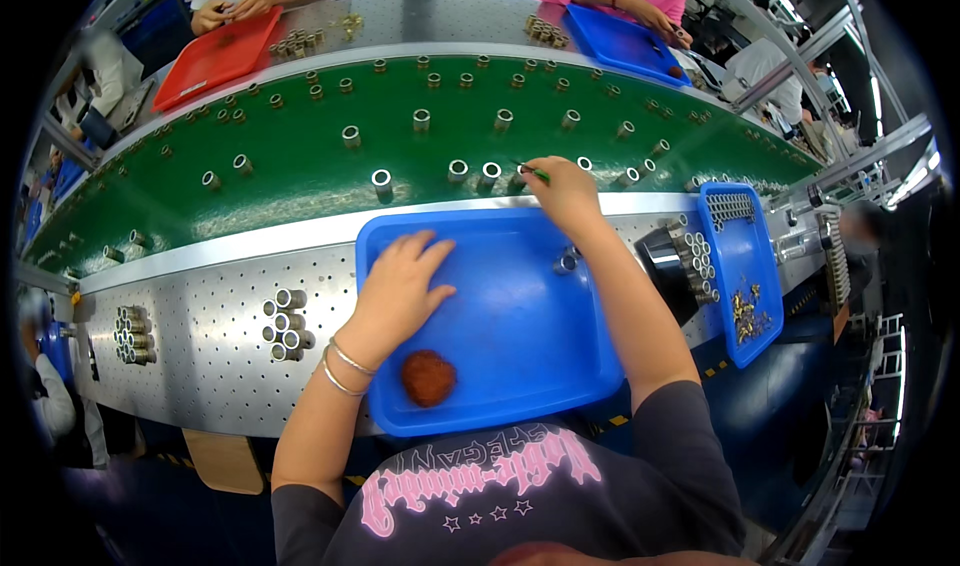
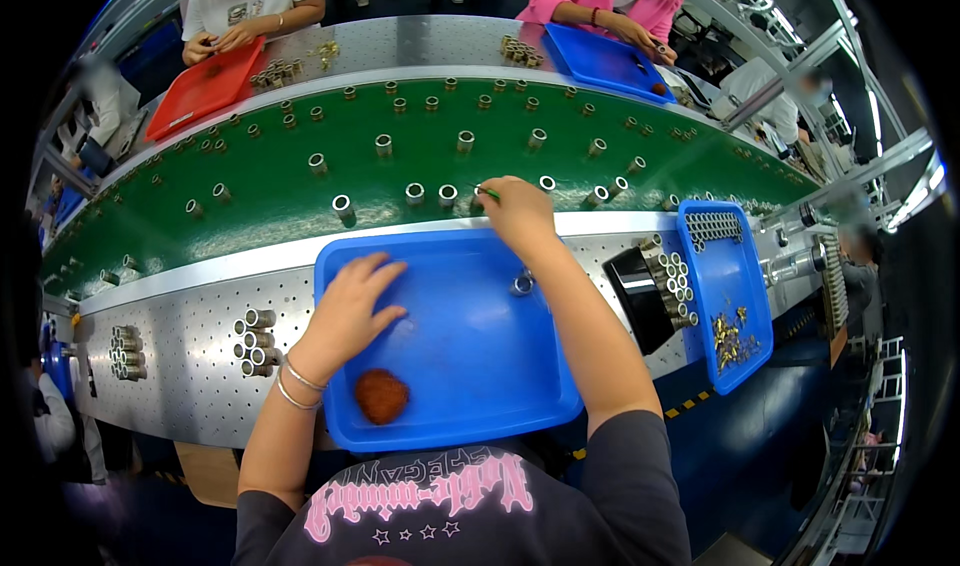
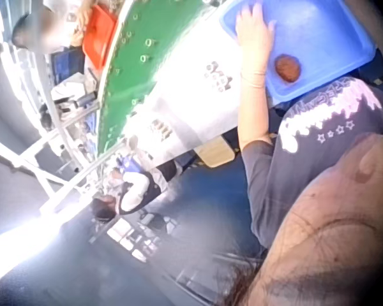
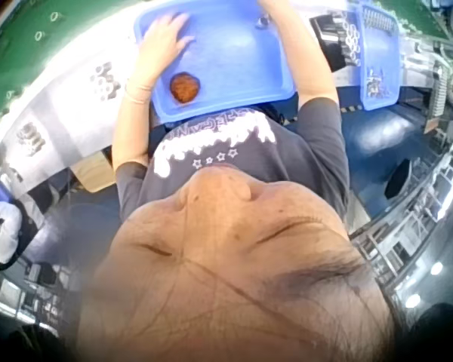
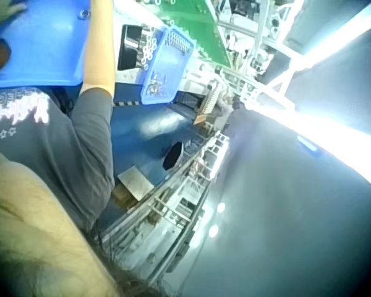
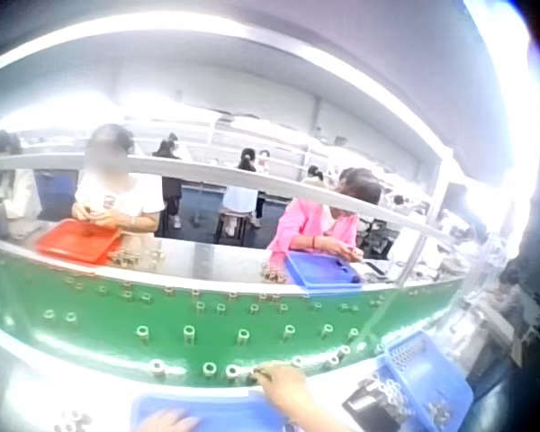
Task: The person uses pliers to manipulate small metal rings onto cylindrical metal components. They repeatedly pick up a component, adjust the ring with the tool, and place the finished unit onto a green conveyor belt.
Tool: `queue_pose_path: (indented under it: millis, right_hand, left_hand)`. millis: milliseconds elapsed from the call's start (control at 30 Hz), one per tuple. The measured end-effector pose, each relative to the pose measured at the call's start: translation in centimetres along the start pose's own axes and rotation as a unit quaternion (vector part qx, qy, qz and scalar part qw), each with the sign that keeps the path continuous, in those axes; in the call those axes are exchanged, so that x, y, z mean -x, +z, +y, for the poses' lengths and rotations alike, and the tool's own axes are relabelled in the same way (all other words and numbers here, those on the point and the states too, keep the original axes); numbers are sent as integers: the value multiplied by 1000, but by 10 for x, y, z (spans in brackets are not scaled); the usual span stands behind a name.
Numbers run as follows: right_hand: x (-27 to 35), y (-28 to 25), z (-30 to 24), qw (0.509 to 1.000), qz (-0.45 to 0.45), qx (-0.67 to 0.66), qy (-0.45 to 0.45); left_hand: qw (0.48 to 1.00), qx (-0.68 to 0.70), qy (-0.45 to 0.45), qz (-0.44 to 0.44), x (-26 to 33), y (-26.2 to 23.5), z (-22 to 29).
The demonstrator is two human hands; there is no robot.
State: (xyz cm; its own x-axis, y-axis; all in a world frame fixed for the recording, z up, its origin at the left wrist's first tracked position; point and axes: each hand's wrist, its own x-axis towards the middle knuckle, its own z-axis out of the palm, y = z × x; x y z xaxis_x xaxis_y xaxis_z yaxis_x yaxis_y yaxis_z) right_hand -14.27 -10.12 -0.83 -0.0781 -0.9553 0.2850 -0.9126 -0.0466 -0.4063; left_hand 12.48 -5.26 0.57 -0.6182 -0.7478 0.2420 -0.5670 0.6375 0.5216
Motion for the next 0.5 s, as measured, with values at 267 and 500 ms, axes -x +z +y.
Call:
queue_pose_path:
  millis: [267,500]
  right_hand:
    - [24,-10,43,945,55,-296,132]
    - [22,-11,29,921,35,-355,157]
  left_hand:
    - [991,107,-53,-52,-22,14,5]
    - [985,163,-33,37,-24,22,10]
